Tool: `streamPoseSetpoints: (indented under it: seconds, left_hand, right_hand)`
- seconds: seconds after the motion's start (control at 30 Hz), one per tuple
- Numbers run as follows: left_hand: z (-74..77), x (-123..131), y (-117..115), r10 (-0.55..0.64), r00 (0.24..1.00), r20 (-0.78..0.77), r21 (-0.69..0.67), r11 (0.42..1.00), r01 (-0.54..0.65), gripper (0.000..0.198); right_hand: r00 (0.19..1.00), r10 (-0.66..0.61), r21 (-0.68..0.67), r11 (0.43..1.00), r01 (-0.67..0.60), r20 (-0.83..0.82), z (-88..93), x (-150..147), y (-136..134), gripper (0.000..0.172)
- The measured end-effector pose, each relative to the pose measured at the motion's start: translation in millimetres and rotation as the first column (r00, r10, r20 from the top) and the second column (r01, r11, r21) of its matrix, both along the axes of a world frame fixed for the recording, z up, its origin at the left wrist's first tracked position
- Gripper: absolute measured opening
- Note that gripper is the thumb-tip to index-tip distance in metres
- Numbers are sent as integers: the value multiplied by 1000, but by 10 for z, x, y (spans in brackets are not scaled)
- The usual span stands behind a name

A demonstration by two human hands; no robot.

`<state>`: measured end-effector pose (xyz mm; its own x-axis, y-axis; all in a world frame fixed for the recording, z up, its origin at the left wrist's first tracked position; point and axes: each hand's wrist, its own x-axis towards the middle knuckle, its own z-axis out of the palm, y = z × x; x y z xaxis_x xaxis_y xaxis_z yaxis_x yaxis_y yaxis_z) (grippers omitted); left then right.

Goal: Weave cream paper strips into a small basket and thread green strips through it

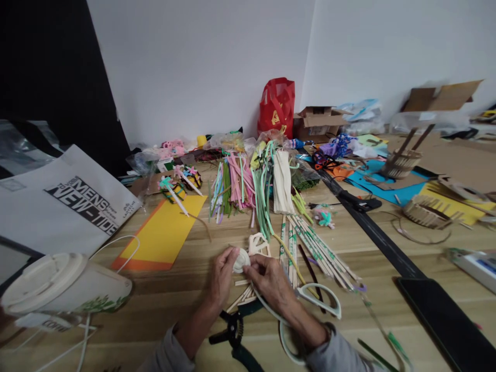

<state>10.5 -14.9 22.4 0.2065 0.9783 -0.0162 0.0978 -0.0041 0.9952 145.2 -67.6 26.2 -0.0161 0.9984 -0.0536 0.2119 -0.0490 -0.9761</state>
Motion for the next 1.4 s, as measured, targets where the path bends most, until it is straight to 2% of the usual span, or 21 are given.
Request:
streamPoseSetpoints:
  seconds: [0.2,0.33,0.53,0.73,0.83,0.97,1.13,1.27,1.4]
  left_hand:
    - [-147,-3,43,-26,995,93,-72,997,32,40]
    - [-87,-33,34,-64,991,120,-124,989,79,42]
    - [79,-182,91,-247,968,43,-150,956,251,44]
    - [69,-316,219,-468,883,-40,-129,879,460,39]
    - [82,-330,217,-512,848,-136,-66,859,508,33]
    - [135,-300,183,-518,815,-259,-12,846,534,26]
    - [194,-268,149,-481,793,-374,74,837,542,24]
    - [189,-253,129,-427,854,-297,103,875,473,27]
    - [93,-225,129,-321,939,-122,71,941,330,29]
  right_hand:
    - [1000,-15,0,1000,15,-20,-14,-16,3,37]
    - [1000,-1,-1,1000,1,3,-16,0,1,35]
    - [999,32,29,999,-32,15,-11,68,10,33]
    - [984,143,17,989,-146,107,55,142,-1,30]
    - [966,159,40,985,-170,203,89,158,-19,26]
    - [940,169,77,977,-200,298,84,159,-31,27]
    - [946,137,68,984,-164,295,43,136,-21,32]
    - [979,94,38,994,-103,179,82,122,-12,29]
    - [997,78,-21,997,-78,-3,121,119,-6,26]
